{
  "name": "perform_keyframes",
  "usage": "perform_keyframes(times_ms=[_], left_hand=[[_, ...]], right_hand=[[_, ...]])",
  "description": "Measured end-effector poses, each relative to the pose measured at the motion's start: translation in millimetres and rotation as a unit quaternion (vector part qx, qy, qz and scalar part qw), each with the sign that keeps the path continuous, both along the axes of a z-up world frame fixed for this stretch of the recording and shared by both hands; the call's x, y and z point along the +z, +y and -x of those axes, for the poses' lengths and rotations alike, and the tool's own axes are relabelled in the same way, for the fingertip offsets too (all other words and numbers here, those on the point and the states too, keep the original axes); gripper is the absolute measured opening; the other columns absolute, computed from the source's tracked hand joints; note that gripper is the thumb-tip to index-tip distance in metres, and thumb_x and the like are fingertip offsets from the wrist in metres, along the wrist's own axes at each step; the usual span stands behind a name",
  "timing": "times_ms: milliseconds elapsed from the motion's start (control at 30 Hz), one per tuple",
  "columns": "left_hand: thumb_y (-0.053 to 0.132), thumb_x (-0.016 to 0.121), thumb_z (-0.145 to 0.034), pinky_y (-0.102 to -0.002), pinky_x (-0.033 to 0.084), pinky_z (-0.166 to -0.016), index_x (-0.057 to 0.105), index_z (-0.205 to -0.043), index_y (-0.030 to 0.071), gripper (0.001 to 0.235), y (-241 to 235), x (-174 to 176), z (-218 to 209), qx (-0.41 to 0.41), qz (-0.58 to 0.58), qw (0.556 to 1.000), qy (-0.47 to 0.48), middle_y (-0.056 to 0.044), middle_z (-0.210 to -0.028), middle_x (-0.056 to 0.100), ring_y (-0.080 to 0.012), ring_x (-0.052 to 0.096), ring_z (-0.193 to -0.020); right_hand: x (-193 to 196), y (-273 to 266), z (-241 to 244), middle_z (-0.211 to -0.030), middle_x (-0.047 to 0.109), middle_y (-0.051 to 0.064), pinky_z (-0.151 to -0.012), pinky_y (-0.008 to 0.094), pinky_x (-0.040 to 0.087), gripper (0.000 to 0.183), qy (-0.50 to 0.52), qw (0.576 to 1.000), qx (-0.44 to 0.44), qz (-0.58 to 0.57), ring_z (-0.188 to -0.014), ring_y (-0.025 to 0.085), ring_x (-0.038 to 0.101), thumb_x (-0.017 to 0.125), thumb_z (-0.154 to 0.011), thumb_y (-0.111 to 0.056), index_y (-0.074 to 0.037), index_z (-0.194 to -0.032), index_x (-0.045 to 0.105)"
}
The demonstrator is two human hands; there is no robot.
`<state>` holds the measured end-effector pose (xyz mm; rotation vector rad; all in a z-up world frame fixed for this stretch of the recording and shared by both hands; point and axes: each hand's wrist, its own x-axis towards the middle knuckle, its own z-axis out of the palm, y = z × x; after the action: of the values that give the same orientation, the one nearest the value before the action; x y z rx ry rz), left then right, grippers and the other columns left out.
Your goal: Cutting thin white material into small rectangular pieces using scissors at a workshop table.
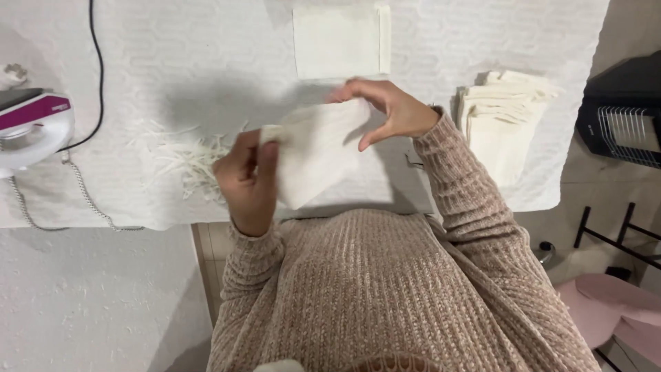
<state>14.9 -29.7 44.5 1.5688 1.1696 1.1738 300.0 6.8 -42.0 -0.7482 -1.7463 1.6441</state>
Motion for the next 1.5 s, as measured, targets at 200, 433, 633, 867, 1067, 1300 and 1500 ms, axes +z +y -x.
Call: perform_keyframes(times_ms=[200,433,633,867,1067,1300,1500], left_hand=[[0.015,0.054,-0.106,-0.027,0.045,-0.05,0.071,-0.102,0.0,0.023,-20,14,15,0.051,-0.001,0.998,-0.049,-0.007,-0.055,0.058,-0.0077,0.047,-0.053],[0.015,0.055,-0.108,-0.029,0.045,-0.058,0.07,-0.106,0.002,0.02,-53,2,10,0.058,0.026,0.997,-0.038,-0.01,-0.064,0.065,-0.0074,0.05,-0.066],[0.018,0.057,-0.105,-0.035,0.051,-0.077,0.068,-0.108,0.004,0.018,-32,-26,-20,-0.077,-0.066,0.995,-0.012,-0.011,-0.09,0.063,-0.0207,0.062,-0.085],[-0.009,0.078,-0.083,-0.035,0.056,-0.089,0.072,-0.079,0.004,0.016,-18,-112,-52,-0.129,-0.095,0.986,0.039,-0.01,-0.126,0.06,-0.0273,0.057,-0.118],[-0.003,0.069,-0.086,-0.026,0.041,-0.069,0.071,-0.075,0.004,0.014,-24,-181,-52,-0.103,-0.148,0.972,0.149,-0.003,-0.093,0.055,-0.0158,0.047,-0.08],[-0.005,0.069,-0.104,-0.048,0.008,-0.126,0.057,-0.147,0.016,0.049,-84,-179,-70,-0.15,-0.156,0.899,0.381,0.002,-0.159,0.04,-0.0218,0.027,-0.15],[0.071,0.018,-0.113,-0.052,-0.015,-0.126,-0.006,-0.166,0.018,0.079,-133,-229,-75,-0.288,-0.283,0.738,0.541,-0.012,-0.168,-0.021,-0.0295,-0.02,-0.154]], right_hand=[[10,-60,-15,-0.079,0.065,0.011,-0.072,0.035,0.046,0.019,0.01,0.988,-0.153,0.004,-0.071,0.021,0.059,0.087,-0.078,-0.007,0.001,-0.084,0.071],[27,-120,-43,-0.073,0.061,0.01,-0.065,0.028,0.042,0.017,-0.036,0.965,-0.258,0.022,-0.066,0.015,0.049,0.084,-0.082,-0.003,0.003,-0.088,0.07],[32,-162,-51,-0.091,0.067,0.016,-0.083,0.035,0.051,0.014,-0.096,0.907,-0.399,-0.094,-0.085,0.026,0.062,0.082,-0.086,0.001,0.002,-0.092,0.069],[-37,-243,-41,-0.096,0.066,0.003,-0.095,0.04,0.043,0.017,-0.324,0.82,-0.394,-0.261,-0.097,0.022,0.056,0.082,-0.08,0.0,-0.012,-0.081,0.07],[-74,-261,18,-0.098,0.066,0.004,-0.091,0.036,0.042,0.015,-0.388,0.866,-0.204,-0.239,-0.094,0.021,0.053,0.071,-0.093,-0.023,-0.009,-0.096,0.073],[-49,-230,-57,-0.098,0.067,0.014,-0.068,0.026,0.061,0.028,-0.413,0.756,-0.485,-0.152,-0.081,0.022,0.066,0.073,-0.085,0.019,-0.001,-0.104,0.065],[-93,-205,-117,-0.089,0.06,0.007,-0.043,0.021,0.054,0.035,-0.656,0.642,-0.35,-0.187,-0.053,0.012,0.056,0.086,-0.087,-0.009,-0.002,-0.102,0.055]])
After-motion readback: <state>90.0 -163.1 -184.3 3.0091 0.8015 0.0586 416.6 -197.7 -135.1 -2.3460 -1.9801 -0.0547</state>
